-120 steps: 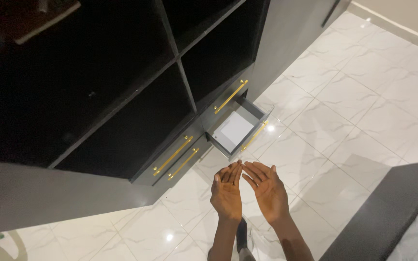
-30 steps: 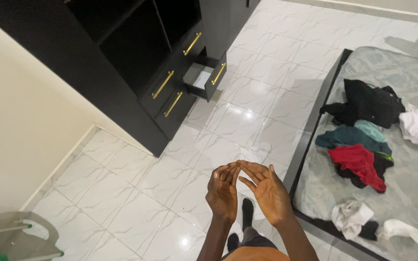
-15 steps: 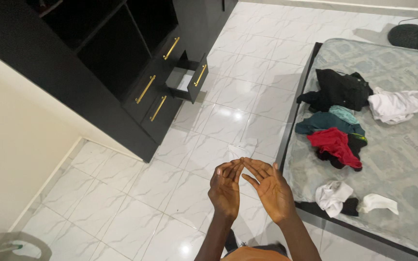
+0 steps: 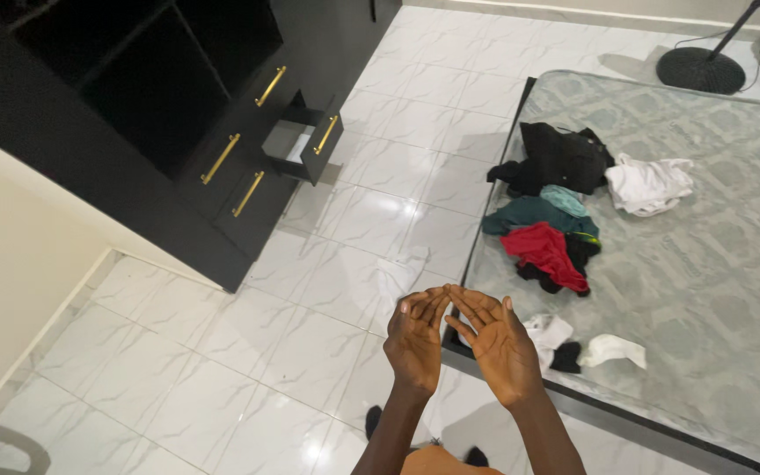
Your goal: The person folds a black pair of pants, a red shirt, and a dark green shirt by hand and places each item into a wardrobe drawer.
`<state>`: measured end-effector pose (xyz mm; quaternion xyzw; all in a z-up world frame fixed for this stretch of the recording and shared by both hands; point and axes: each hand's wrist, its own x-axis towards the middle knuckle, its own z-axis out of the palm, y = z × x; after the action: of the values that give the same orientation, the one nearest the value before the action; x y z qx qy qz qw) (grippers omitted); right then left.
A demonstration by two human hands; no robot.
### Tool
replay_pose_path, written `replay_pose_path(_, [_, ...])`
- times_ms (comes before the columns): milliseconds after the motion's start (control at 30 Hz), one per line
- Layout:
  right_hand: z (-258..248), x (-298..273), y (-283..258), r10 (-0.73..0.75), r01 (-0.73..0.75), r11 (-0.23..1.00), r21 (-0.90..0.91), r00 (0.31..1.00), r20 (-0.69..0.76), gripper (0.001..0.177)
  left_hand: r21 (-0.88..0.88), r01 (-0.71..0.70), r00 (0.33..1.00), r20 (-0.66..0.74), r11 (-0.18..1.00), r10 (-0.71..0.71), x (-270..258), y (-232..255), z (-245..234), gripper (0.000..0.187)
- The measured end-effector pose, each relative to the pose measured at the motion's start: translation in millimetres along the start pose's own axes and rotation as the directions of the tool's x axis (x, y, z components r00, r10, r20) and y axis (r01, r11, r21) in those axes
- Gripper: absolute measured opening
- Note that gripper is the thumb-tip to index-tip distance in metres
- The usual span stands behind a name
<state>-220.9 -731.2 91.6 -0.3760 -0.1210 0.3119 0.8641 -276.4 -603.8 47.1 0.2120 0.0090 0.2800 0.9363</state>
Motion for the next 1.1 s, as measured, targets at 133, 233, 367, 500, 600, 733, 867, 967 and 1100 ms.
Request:
replay_pose_path(133, [-31, -24, -23, 0.008, -0.007, 1.0, 0.029, 0.999, -0.037, 0.07, -0.03, 0.011, 1.0, -0.022, 0.999, -0.012, -21, -37, 20, 0.036])
replay_pose_path(233, [-55, -46, -37, 0.015, -0.012, 0.999, 0.046, 0.999, -0.051, 0.067, -0.008, 0.015, 1.0, -0.023, 1.0, -0.016, -38, -65, 31, 0.036])
replay_pose_path(367, [-74, -68, -55, 0.018, -0.013, 0.998, 0.065, 0.997, -0.071, 0.064, -0.004, 0.04, 0.999, -0.035, 0.999, -0.041, -57, -90, 45, 0.037])
replay_pose_path(500, [-83, -84, -68, 0.014, -0.009, 0.998, 0.06, 0.997, -0.08, 0.065, -0.004, 0.048, 0.999, -0.021, 0.999, -0.048, -66, -106, 54, 0.035])
replay_pose_path(600, [-91, -89, -75, -0.006, 0.011, 0.998, 0.059, 0.996, -0.09, 0.065, -0.009, 0.062, 0.998, -0.028, 0.998, -0.062, -66, -118, 60, 0.034])
replay_pose_path(733, [-107, -94, -81, -0.042, 0.047, 0.998, 0.045, 0.994, -0.101, 0.069, -0.025, 0.114, 0.992, -0.056, 0.993, -0.115, -66, -137, 63, 0.033])
replay_pose_path(867, [-123, -93, -85, -0.058, 0.068, 0.996, 0.059, 0.986, -0.159, 0.068, -0.02, 0.159, 0.983, -0.094, 0.987, -0.16, -57, -159, 60, 0.032])
replay_pose_path(967, [-134, -89, -87, -0.059, 0.071, 0.996, 0.056, 0.979, -0.193, 0.069, -0.038, 0.195, 0.975, -0.101, 0.98, -0.198, -49, -174, 53, 0.033])
replay_pose_path(1100, [-152, -77, -92, -0.053, 0.062, 0.997, 0.038, 0.974, -0.218, 0.07, -0.045, 0.227, 0.964, -0.13, 0.973, -0.231, -32, -195, 40, 0.032])
